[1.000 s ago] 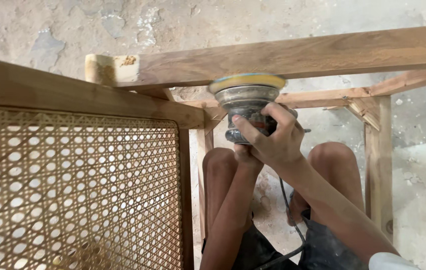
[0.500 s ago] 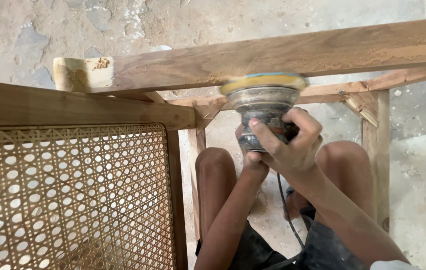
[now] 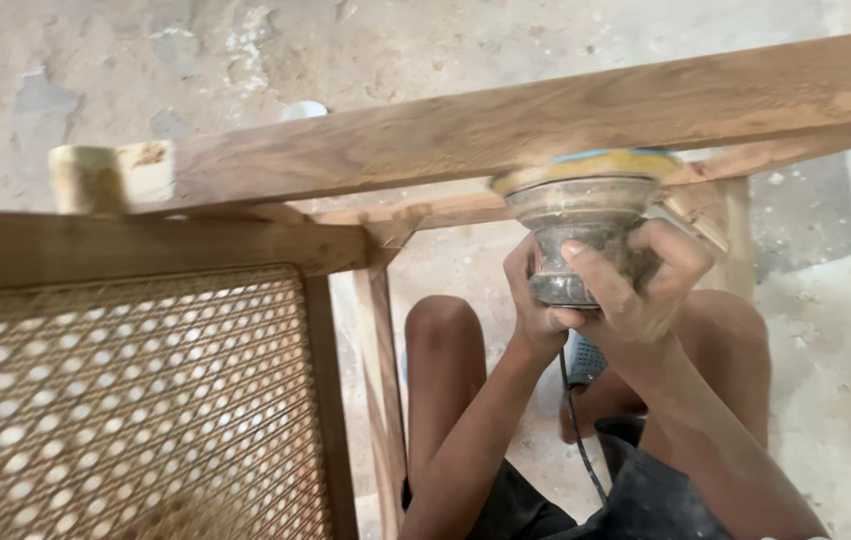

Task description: The person uses an orbital sander to smooth the wooden frame of a chair with a cane back. They reposition the chair and continue sanding different sections of the frame.

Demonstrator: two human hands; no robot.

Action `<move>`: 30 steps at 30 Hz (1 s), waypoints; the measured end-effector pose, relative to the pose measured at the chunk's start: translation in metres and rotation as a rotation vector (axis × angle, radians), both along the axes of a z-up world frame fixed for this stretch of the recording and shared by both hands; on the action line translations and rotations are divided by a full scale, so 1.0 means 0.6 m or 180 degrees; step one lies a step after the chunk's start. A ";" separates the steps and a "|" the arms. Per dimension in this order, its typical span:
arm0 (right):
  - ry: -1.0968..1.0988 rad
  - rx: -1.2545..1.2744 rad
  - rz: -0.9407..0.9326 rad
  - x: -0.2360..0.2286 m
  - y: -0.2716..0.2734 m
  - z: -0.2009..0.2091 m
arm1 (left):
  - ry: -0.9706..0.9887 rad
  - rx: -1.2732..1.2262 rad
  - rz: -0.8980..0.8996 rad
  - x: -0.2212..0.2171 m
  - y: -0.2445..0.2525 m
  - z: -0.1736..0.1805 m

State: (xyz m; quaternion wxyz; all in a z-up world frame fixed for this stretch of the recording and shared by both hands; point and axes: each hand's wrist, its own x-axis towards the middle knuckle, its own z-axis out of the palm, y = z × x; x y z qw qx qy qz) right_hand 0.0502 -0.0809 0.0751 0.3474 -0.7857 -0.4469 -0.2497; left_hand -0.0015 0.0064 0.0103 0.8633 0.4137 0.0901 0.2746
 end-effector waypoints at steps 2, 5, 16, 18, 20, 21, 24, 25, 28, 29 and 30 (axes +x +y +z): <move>-0.0053 0.0016 -0.0024 0.017 -0.021 -0.008 | -0.0009 0.0179 0.0078 0.015 -0.018 -0.006; -0.0216 0.0170 -0.0358 0.049 -0.053 -0.005 | -0.0037 0.0838 0.0021 0.034 -0.031 0.016; -0.0053 0.1338 -0.1287 0.128 -0.130 0.001 | 0.1064 0.2015 -0.0329 0.123 -0.145 0.131; -0.0209 0.1524 -0.1374 0.153 -0.146 0.002 | 0.1094 0.2125 -0.0276 0.136 -0.174 0.149; -0.0676 0.1378 -0.1507 0.177 -0.169 0.016 | 0.1074 0.2067 -0.0346 0.151 -0.195 0.171; -0.0508 0.1457 -0.1445 0.182 -0.174 0.023 | 0.1035 0.1953 -0.0433 0.153 -0.194 0.179; -0.0065 0.1585 -0.1273 0.163 -0.179 0.038 | 0.1057 0.2111 -0.0548 0.151 -0.183 0.186; 0.0101 0.1607 -0.1191 0.150 -0.169 0.037 | 0.1113 0.2241 -0.0536 0.148 -0.172 0.180; 0.0431 0.1593 -0.0926 0.122 -0.139 0.022 | 0.0651 0.1738 -0.0682 0.123 -0.131 0.145; 0.0506 0.1566 -0.0827 0.114 -0.129 0.015 | 0.0538 0.1439 -0.0710 0.113 -0.121 0.130; 0.0478 0.1484 -0.0696 0.106 -0.121 0.009 | 0.0420 0.1135 -0.0681 0.107 -0.111 0.115</move>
